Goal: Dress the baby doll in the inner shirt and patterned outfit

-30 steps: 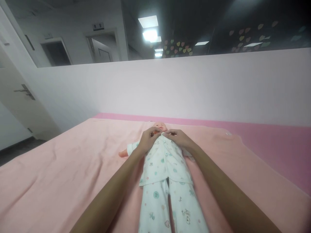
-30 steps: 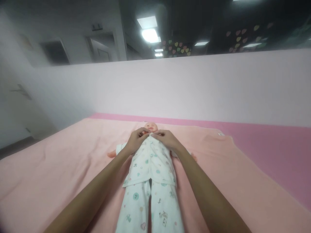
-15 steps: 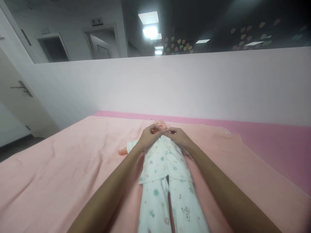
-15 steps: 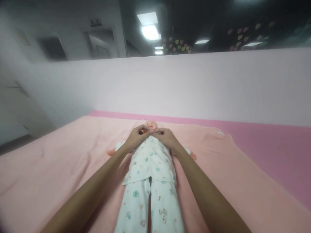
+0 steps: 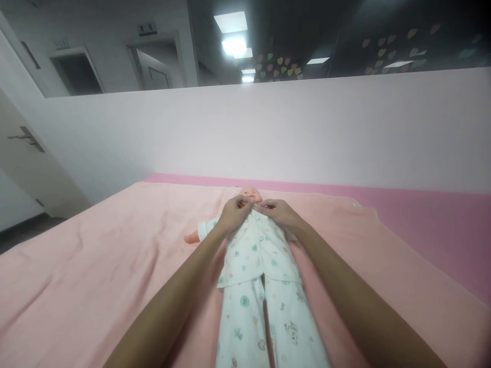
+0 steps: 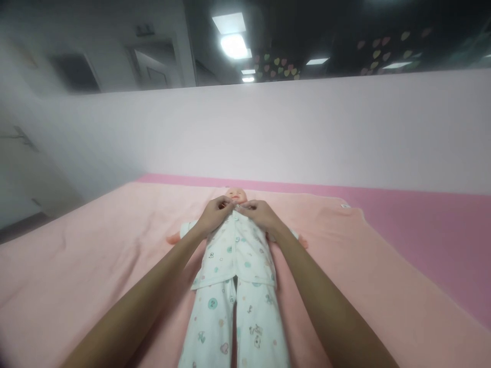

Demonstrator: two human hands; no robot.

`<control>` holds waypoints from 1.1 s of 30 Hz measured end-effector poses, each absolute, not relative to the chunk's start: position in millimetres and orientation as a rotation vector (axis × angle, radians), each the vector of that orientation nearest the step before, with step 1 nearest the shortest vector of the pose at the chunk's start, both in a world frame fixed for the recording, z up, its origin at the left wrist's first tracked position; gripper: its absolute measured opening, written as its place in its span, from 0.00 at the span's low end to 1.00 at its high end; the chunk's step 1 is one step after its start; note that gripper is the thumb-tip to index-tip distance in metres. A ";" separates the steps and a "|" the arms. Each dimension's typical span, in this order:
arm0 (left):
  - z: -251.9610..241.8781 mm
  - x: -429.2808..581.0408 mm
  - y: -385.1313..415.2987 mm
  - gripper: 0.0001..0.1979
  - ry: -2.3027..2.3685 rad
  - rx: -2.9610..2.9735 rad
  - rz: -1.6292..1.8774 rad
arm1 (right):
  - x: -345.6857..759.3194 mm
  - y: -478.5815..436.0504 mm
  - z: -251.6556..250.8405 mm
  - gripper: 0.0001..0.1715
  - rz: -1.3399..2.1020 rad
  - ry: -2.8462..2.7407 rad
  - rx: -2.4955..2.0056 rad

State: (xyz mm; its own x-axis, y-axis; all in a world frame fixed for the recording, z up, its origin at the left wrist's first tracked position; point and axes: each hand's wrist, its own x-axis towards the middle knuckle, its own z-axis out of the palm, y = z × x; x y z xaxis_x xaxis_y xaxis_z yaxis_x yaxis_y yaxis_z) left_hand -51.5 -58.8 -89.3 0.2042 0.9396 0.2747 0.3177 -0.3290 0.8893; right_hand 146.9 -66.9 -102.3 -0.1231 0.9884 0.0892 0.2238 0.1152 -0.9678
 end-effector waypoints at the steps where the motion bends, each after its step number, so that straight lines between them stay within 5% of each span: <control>1: -89.9 -51.3 -58.4 0.17 1.174 1.777 1.122 | 147.0 -67.2 -102.1 0.19 1.107 -1.508 -1.238; 15: -86.0 -56.7 -62.1 0.20 1.130 1.797 1.085 | 143.1 -74.0 -98.5 0.26 1.042 -1.510 -1.257; 33: -92.3 -54.8 -57.7 0.21 1.175 1.829 1.101 | 147.3 -73.5 -102.8 0.19 1.263 -1.439 -1.120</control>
